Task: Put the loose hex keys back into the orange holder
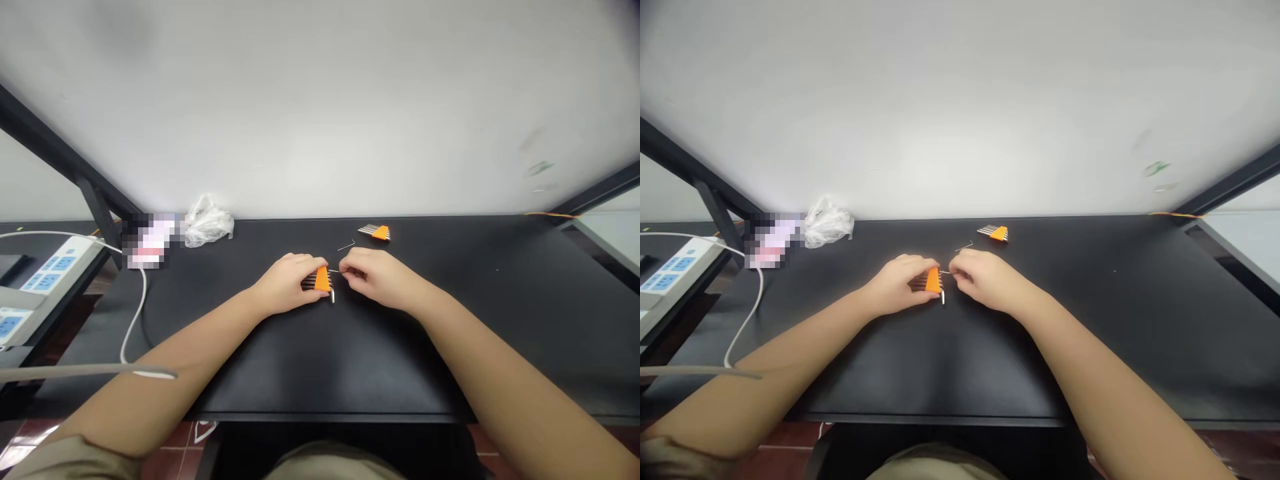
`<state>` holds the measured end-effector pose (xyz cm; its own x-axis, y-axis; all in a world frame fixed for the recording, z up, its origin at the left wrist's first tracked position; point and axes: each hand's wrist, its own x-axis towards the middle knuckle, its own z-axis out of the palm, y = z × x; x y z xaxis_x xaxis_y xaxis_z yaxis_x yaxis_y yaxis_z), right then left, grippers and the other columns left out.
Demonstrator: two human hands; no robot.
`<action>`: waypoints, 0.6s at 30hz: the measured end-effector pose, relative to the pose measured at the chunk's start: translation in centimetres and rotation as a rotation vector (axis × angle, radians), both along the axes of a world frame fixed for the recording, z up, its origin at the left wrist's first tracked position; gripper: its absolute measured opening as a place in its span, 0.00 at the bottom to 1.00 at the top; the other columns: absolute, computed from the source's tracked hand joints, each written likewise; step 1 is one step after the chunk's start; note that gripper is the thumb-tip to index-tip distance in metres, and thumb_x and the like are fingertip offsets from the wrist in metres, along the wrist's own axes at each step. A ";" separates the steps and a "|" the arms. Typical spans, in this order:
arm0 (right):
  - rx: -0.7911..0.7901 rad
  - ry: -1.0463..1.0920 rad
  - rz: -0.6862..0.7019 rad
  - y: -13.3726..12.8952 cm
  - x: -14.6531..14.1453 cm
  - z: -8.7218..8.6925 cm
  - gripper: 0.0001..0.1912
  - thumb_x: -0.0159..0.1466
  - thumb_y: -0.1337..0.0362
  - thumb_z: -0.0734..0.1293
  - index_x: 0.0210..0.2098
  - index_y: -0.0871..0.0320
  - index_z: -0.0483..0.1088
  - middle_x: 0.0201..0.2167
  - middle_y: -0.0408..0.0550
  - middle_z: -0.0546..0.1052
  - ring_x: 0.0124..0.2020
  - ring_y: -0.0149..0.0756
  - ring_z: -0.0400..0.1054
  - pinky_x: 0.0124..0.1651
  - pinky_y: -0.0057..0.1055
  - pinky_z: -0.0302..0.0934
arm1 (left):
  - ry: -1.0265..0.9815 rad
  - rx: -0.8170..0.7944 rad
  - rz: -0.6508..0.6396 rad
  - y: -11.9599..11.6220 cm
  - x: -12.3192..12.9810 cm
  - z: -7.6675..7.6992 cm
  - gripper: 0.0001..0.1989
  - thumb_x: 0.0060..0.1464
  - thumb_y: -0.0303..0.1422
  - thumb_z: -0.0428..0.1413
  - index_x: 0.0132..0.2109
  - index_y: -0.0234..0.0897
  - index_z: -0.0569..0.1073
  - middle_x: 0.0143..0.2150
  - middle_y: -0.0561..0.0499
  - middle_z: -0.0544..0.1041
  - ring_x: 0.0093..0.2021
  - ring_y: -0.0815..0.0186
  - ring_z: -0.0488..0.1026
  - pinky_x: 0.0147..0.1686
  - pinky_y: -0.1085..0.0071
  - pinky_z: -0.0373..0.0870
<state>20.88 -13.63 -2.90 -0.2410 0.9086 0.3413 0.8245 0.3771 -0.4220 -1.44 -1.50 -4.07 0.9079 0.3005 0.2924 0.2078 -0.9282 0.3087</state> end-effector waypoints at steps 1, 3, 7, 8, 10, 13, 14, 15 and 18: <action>0.008 -0.002 0.005 0.0 0.0 0.0 0.07 0.66 0.71 0.62 0.35 0.56 0.70 0.32 0.46 0.72 0.33 0.35 0.65 0.35 0.31 0.59 | -0.001 -0.002 -0.002 0.0 0.0 0.0 0.23 0.56 0.41 0.63 0.57 0.43 0.70 0.45 0.51 0.78 0.46 0.60 0.76 0.52 0.62 0.66; 0.017 -0.006 0.016 0.0 0.0 -0.1 0.07 0.67 0.71 0.61 0.36 0.56 0.70 0.34 0.46 0.73 0.33 0.35 0.65 0.36 0.32 0.59 | -0.002 -0.003 -0.003 0.0 0.0 0.0 0.24 0.57 0.42 0.63 0.58 0.43 0.69 0.45 0.51 0.78 0.46 0.60 0.76 0.52 0.62 0.66; 0.034 -0.017 0.036 0.1 0.0 -0.2 0.08 0.68 0.70 0.61 0.38 0.56 0.72 0.35 0.47 0.73 0.34 0.36 0.66 0.37 0.33 0.61 | 0.002 -0.004 -0.002 -0.1 0.0 0.0 0.24 0.56 0.42 0.63 0.58 0.42 0.70 0.46 0.50 0.79 0.47 0.60 0.76 0.52 0.62 0.66; 0.040 -0.026 0.034 0.1 0.0 -0.3 0.08 0.69 0.69 0.61 0.38 0.56 0.72 0.35 0.48 0.73 0.35 0.36 0.66 0.37 0.33 0.61 | 0.002 -0.008 -0.001 -0.1 0.0 0.0 0.24 0.56 0.42 0.63 0.58 0.42 0.70 0.46 0.50 0.79 0.47 0.60 0.76 0.52 0.62 0.66; 0.055 -0.059 0.015 0.0 -0.1 -0.2 0.10 0.70 0.68 0.60 0.39 0.56 0.73 0.36 0.49 0.73 0.36 0.37 0.67 0.37 0.34 0.63 | 0.002 -0.014 0.002 -0.1 0.0 0.0 0.24 0.57 0.42 0.63 0.58 0.42 0.70 0.47 0.50 0.79 0.47 0.60 0.76 0.53 0.62 0.66; 0.086 -0.119 -0.022 -0.3 -0.5 -0.2 0.11 0.71 0.67 0.60 0.40 0.55 0.75 0.40 0.51 0.74 0.37 0.37 0.69 0.39 0.35 0.64 | 0.005 -0.018 0.005 0.0 0.0 -0.1 0.24 0.57 0.42 0.63 0.58 0.42 0.70 0.47 0.50 0.79 0.48 0.60 0.76 0.53 0.61 0.65; 0.096 -0.126 -0.024 -0.3 -0.7 -0.2 0.12 0.71 0.67 0.60 0.41 0.55 0.75 0.40 0.51 0.74 0.37 0.37 0.69 0.40 0.35 0.65 | 0.006 -0.020 0.004 0.0 0.0 -0.1 0.24 0.57 0.42 0.63 0.58 0.42 0.70 0.46 0.50 0.79 0.48 0.59 0.76 0.52 0.61 0.65; 0.103 -0.119 -0.019 -0.4 -0.9 -0.2 0.12 0.72 0.67 0.60 0.41 0.55 0.75 0.41 0.52 0.75 0.38 0.38 0.70 0.41 0.36 0.66 | 0.005 -0.022 0.001 0.0 0.0 -0.1 0.24 0.57 0.42 0.63 0.57 0.42 0.70 0.46 0.50 0.79 0.47 0.60 0.76 0.52 0.61 0.65; 0.117 -0.035 0.023 -0.3 -1.4 -0.4 0.12 0.71 0.68 0.59 0.43 0.55 0.75 0.44 0.52 0.75 0.41 0.39 0.71 0.44 0.36 0.67 | -0.006 -0.018 -0.023 0.0 0.1 0.0 0.22 0.57 0.41 0.63 0.56 0.42 0.71 0.44 0.51 0.79 0.46 0.60 0.76 0.51 0.62 0.65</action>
